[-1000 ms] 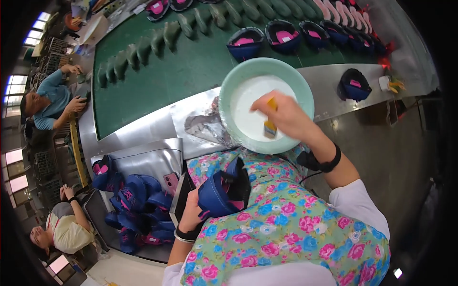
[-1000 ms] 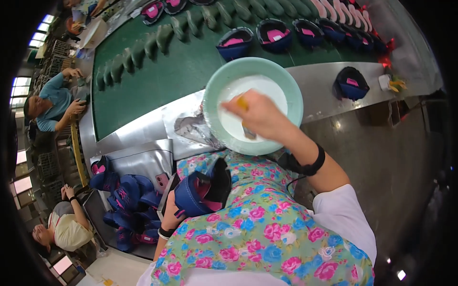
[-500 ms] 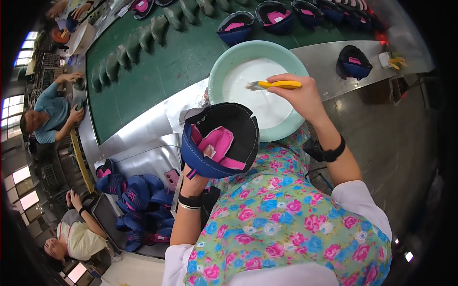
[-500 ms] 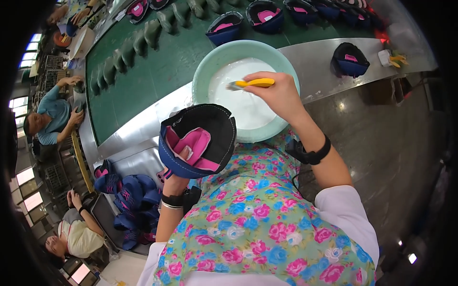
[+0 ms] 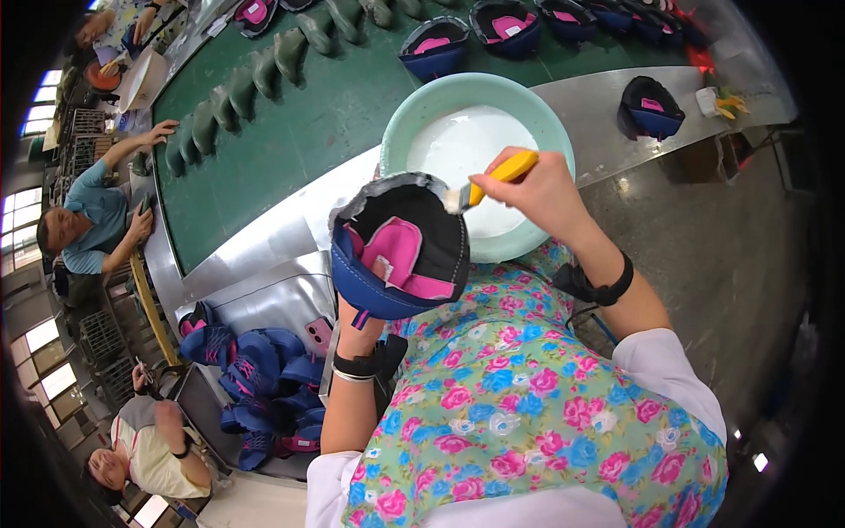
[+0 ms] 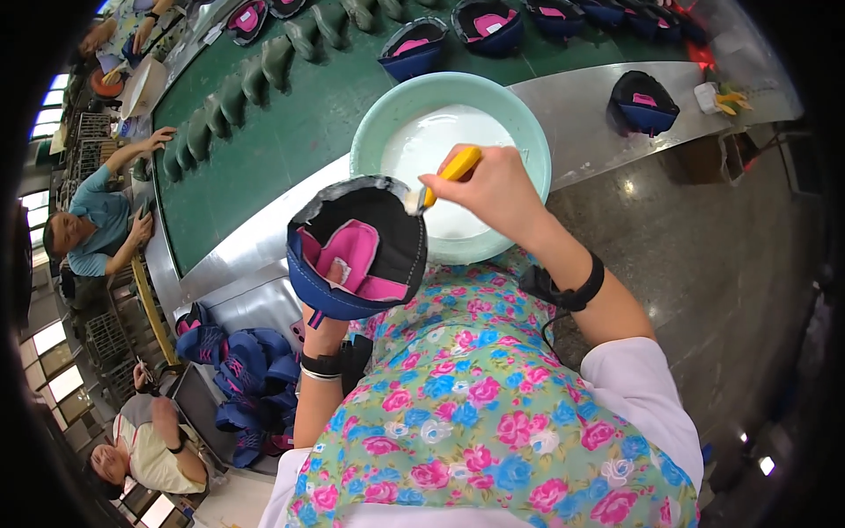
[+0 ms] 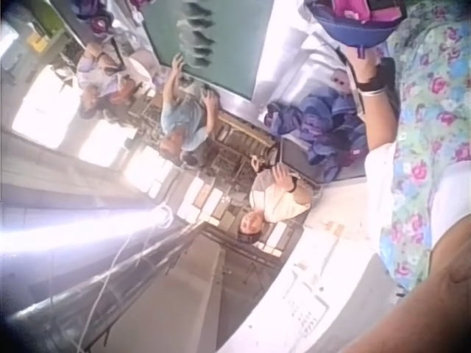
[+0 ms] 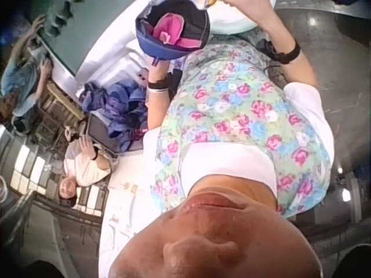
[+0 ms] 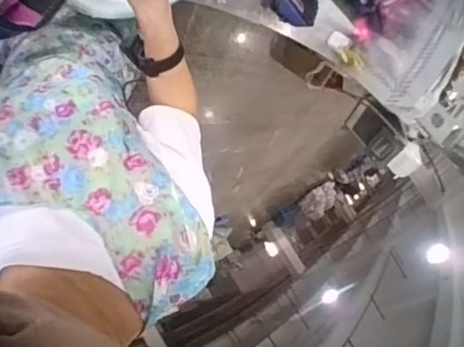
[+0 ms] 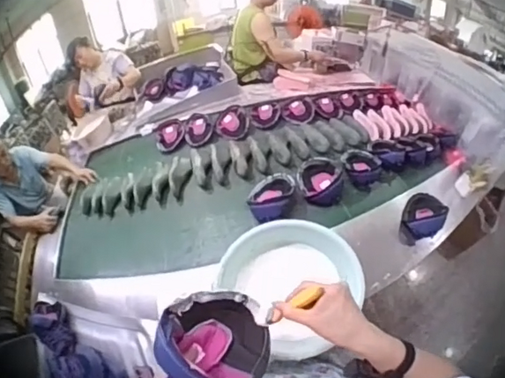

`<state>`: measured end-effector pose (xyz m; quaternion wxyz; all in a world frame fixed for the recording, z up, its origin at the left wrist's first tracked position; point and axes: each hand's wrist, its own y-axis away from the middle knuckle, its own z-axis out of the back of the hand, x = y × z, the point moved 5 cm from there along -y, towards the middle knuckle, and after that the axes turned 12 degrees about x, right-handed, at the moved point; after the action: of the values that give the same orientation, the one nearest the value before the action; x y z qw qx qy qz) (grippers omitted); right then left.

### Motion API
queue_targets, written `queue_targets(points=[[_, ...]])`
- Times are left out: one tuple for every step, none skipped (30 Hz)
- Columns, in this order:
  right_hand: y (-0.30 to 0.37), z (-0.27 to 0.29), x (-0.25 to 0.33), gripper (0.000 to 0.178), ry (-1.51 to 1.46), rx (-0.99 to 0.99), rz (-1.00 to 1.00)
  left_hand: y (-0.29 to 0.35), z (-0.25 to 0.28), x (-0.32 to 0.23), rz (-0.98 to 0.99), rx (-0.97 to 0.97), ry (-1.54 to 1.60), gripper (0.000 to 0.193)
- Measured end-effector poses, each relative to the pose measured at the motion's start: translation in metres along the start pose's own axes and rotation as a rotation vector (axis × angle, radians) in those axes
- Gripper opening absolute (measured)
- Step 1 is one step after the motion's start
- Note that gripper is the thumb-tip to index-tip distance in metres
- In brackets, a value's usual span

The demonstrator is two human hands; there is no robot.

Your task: The recorder is applying a white liquid adhesive to the edges and inner parts of blue and pink shoe uppers using a small brush at an assembly line station.

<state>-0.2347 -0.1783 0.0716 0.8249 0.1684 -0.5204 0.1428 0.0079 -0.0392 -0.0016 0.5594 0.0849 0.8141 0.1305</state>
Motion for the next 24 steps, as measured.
queue_targets(points=[[0.005, -0.005, 0.001, 0.025, -0.032, 0.04, -0.05, -0.003, 0.003, -0.002, -0.069, -0.027, -0.106, 0.048], [0.01, -0.009, 0.003, 0.025, -0.064, 0.079, -0.101, -0.005, 0.005, -0.005, -0.139, -0.054, -0.211, 0.048], [0.015, -0.01, 0.011, 0.025, -0.084, 0.106, -0.115, -0.007, 0.008, -0.008, -0.174, -0.056, -0.361, 0.046], [0.018, -0.009, 0.021, 0.025, -0.083, 0.112, -0.118, -0.007, 0.008, -0.01, -0.17, -0.061, -0.359, 0.046], [0.021, -0.008, 0.03, 0.025, -0.134, 0.151, -0.132, -0.007, 0.008, -0.014, -0.16, -0.079, -0.389, 0.045], [0.025, -0.007, 0.04, 0.025, -0.186, 0.186, -0.147, -0.007, 0.008, -0.017, -0.15, -0.093, -0.42, 0.044], [0.027, -0.006, 0.052, 0.024, -0.24, 0.226, -0.111, -0.009, 0.01, -0.018, -0.187, -0.102, -0.462, 0.042], [0.026, -0.007, 0.051, 0.024, -0.24, 0.232, -0.114, -0.009, 0.011, -0.019, -0.183, -0.107, -0.46, 0.042], [0.026, -0.008, 0.052, 0.022, -0.221, 0.253, -0.022, -0.01, 0.009, -0.023, -0.206, -0.109, -0.513, 0.041], [0.025, -0.009, 0.053, 0.021, -0.202, 0.275, 0.071, -0.01, 0.006, -0.027, -0.228, -0.112, -0.566, 0.04], [0.02, -0.009, 0.048, 0.021, -0.202, 0.279, 0.069, -0.011, 0.005, -0.03, -0.226, -0.115, -0.564, 0.04], [0.012, -0.006, 0.039, 0.02, -0.146, 0.265, 0.03, -0.012, 0.006, -0.029, -0.164, -0.14, -0.54, 0.037], [0.004, -0.003, 0.033, 0.019, -0.092, 0.254, -0.004, -0.012, 0.008, -0.029, -0.105, -0.168, -0.518, 0.034], [-0.002, 0.001, 0.032, 0.019, -0.092, 0.261, 0.0, -0.01, 0.012, -0.021, -0.106, -0.177, -0.517, 0.034], [-0.009, 0.007, 0.031, 0.018, -0.069, 0.202, 0.007, -0.011, 0.015, -0.012, -0.145, -0.144, -0.19, 0.032], [-0.013, 0.013, 0.032, 0.017, -0.047, 0.143, 0.015, -0.01, 0.017, -0.007, -0.187, -0.107, 0.135, 0.03], [-0.015, 0.017, 0.034, 0.015, -0.057, 0.102, 0.073, -0.006, 0.018, -0.001, -0.154, -0.147, 0.283, 0.027], [-0.019, 0.016, 0.038, 0.015, -0.063, 0.114, 0.09, -0.011, 0.021, 0.001, -0.039, -0.13, 0.38, 0.028], [-0.02, 0.017, 0.049, 0.014, -0.063, 0.1, 0.198, -0.01, 0.012, -0.009, 0.032, -0.131, 0.481, 0.03], [-0.021, 0.018, 0.061, 0.013, -0.065, 0.085, 0.304, -0.007, 0.002, -0.017, 0.103, -0.132, 0.582, 0.031], [-0.022, 0.011, 0.077, 0.014, -0.08, 0.187, 0.325, -0.003, 0.016, -0.003, 0.186, -0.208, 0.609, 0.036], [-0.025, 0.003, 0.086, 0.014, -0.087, 0.193, 0.339, -0.005, 0.032, 0.02, 0.255, -0.05, 0.808, 0.038], [-0.027, -0.012, 0.097, 0.014, -0.147, 0.346, 0.438, -0.008, 0.026, 0.02, 0.241, 0.077, 0.925, 0.04], [-0.026, -0.025, 0.11, 0.015, -0.205, 0.499, 0.538, -0.009, 0.015, 0.018, 0.225, 0.207, 1.038, 0.042]])
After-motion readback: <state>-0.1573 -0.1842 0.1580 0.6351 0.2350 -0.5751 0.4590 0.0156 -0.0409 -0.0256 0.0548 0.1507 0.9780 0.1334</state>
